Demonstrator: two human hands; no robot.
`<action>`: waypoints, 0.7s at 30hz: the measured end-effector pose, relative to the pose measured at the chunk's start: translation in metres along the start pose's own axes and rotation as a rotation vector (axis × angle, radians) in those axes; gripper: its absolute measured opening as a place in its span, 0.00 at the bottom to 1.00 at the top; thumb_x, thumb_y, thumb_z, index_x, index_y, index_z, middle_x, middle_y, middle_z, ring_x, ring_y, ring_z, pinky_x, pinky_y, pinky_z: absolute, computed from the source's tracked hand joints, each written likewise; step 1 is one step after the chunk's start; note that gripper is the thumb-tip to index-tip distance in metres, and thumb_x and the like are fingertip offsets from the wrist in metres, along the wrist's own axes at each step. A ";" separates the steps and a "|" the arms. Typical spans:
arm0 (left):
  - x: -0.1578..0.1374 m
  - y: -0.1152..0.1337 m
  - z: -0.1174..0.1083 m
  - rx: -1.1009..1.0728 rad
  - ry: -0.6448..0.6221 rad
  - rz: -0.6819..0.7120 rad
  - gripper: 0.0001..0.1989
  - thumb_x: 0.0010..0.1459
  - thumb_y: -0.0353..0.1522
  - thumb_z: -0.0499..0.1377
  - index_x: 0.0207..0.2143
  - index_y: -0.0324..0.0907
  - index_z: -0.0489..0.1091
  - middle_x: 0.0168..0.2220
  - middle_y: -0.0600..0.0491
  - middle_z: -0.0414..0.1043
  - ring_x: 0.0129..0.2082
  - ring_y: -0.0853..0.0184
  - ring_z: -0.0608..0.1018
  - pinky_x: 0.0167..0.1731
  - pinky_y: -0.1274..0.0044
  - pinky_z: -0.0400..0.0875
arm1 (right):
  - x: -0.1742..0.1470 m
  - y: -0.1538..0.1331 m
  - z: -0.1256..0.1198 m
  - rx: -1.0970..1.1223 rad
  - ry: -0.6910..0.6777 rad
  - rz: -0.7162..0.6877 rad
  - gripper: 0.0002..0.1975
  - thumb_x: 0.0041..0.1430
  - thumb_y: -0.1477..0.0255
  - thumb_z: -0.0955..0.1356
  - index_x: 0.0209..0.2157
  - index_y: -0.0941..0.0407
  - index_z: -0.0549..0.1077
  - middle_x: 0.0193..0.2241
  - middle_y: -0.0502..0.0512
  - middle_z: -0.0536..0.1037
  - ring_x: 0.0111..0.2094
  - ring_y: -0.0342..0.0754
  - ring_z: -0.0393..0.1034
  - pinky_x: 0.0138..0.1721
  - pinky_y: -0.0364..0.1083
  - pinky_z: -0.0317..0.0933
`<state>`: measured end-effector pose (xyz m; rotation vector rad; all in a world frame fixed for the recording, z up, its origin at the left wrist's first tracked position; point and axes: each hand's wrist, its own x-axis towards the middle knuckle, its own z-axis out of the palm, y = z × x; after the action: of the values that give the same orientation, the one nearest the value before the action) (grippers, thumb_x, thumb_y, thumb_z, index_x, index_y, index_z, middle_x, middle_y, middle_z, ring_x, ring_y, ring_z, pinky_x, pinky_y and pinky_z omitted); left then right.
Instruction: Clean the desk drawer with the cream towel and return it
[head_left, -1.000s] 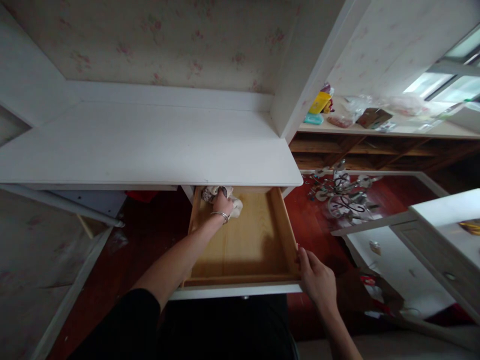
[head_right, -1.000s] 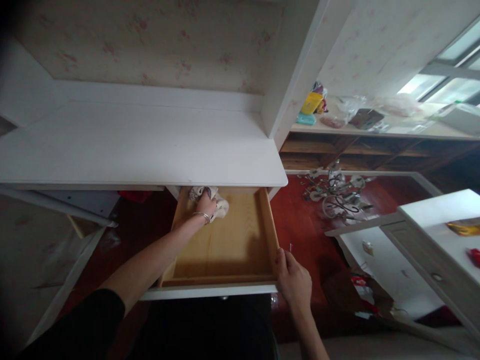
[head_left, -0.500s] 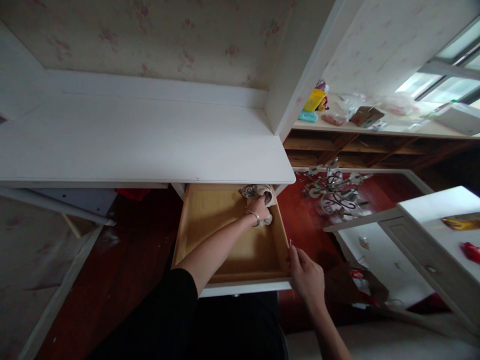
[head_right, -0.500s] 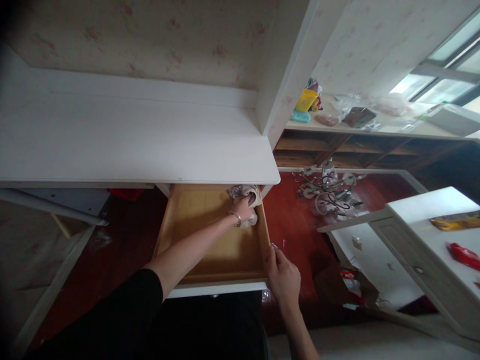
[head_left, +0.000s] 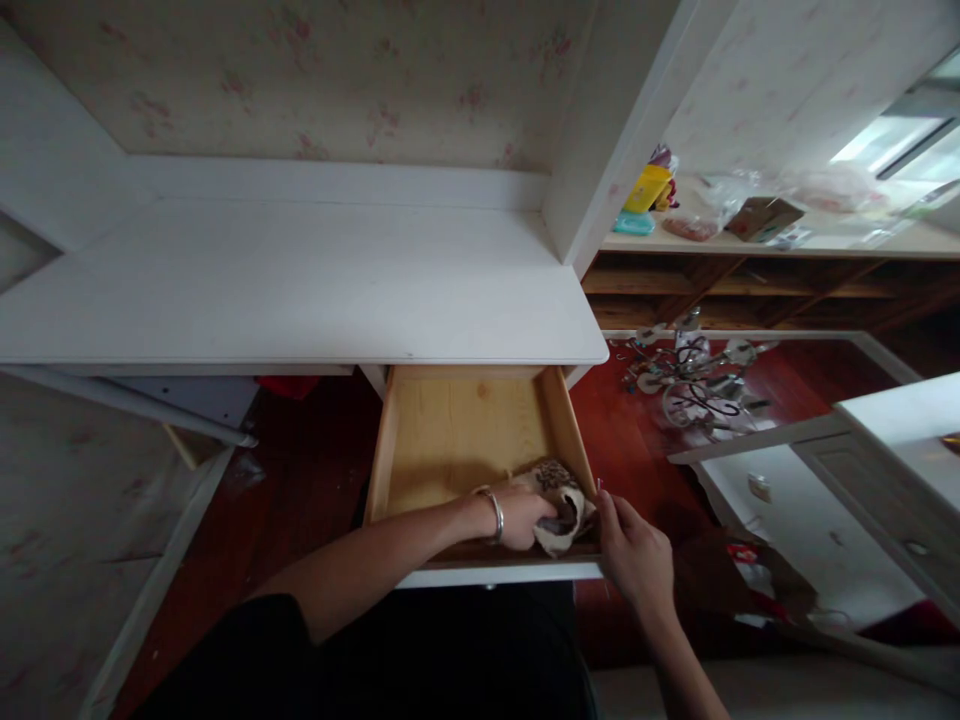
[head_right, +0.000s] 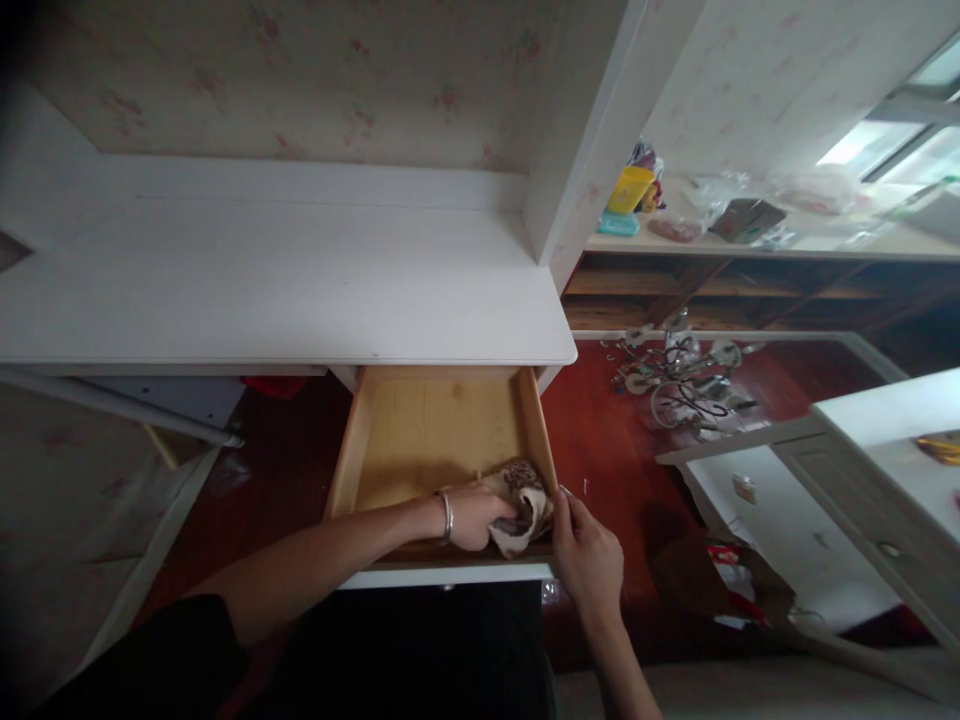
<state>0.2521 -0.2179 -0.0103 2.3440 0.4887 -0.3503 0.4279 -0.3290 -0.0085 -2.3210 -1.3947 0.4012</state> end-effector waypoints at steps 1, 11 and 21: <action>-0.008 0.002 0.002 0.053 0.001 0.018 0.16 0.48 0.30 0.59 0.42 0.46 0.73 0.40 0.49 0.77 0.42 0.59 0.79 0.38 0.71 0.73 | 0.000 0.000 0.000 -0.005 0.002 -0.011 0.28 0.65 0.51 0.55 0.33 0.54 0.78 0.26 0.57 0.79 0.26 0.50 0.73 0.27 0.43 0.54; -0.103 -0.039 -0.016 0.515 -0.137 0.043 0.08 0.48 0.29 0.61 0.32 0.45 0.77 0.29 0.49 0.78 0.31 0.60 0.79 0.29 0.72 0.70 | -0.003 -0.005 -0.002 -0.035 0.011 0.016 0.28 0.65 0.52 0.55 0.32 0.53 0.78 0.26 0.56 0.79 0.26 0.48 0.73 0.26 0.42 0.56; -0.125 -0.123 -0.023 0.679 -0.001 -0.135 0.06 0.42 0.26 0.65 0.18 0.41 0.72 0.21 0.47 0.75 0.25 0.64 0.76 0.35 0.72 0.66 | -0.003 -0.002 0.001 -0.050 0.001 0.011 0.26 0.65 0.53 0.56 0.31 0.53 0.77 0.26 0.56 0.79 0.26 0.48 0.72 0.27 0.43 0.54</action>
<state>0.0895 -0.1491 -0.0191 2.9673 0.5965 -0.6635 0.4245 -0.3311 -0.0083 -2.3699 -1.4073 0.3721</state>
